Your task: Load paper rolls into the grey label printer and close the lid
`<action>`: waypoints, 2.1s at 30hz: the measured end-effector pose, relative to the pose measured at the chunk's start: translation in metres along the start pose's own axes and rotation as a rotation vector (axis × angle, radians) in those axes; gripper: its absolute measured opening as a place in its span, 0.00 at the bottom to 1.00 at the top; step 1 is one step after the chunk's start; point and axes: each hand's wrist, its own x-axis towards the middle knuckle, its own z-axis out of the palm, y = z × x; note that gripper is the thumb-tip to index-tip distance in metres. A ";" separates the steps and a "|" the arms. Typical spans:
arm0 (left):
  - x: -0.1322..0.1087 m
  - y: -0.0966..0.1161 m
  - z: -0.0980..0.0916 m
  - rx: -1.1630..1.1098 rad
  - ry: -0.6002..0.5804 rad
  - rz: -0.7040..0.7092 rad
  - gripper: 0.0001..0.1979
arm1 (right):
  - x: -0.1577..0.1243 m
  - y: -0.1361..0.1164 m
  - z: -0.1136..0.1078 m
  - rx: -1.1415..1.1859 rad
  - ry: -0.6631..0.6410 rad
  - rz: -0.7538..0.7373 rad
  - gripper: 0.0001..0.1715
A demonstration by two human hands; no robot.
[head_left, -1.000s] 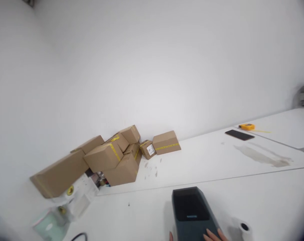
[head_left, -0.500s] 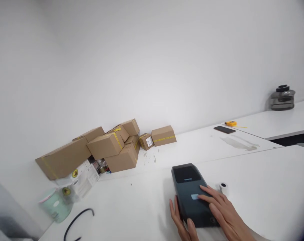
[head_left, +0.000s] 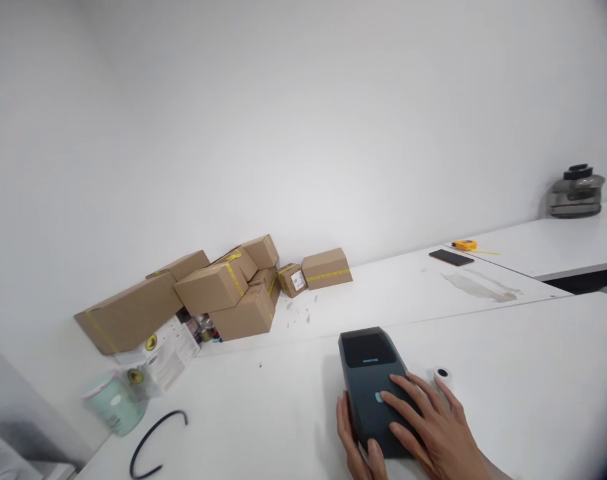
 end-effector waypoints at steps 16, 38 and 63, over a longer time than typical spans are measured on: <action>0.001 0.008 -0.005 0.137 -0.053 -0.029 0.39 | -0.035 0.007 -0.001 0.579 -0.166 0.599 0.31; 0.144 0.062 0.030 0.075 -0.260 -0.194 0.26 | 0.175 0.042 -0.009 0.506 -0.045 0.459 0.29; 0.136 0.001 0.019 -0.032 -0.420 -0.334 0.32 | 0.225 0.070 0.022 0.417 0.034 0.508 0.30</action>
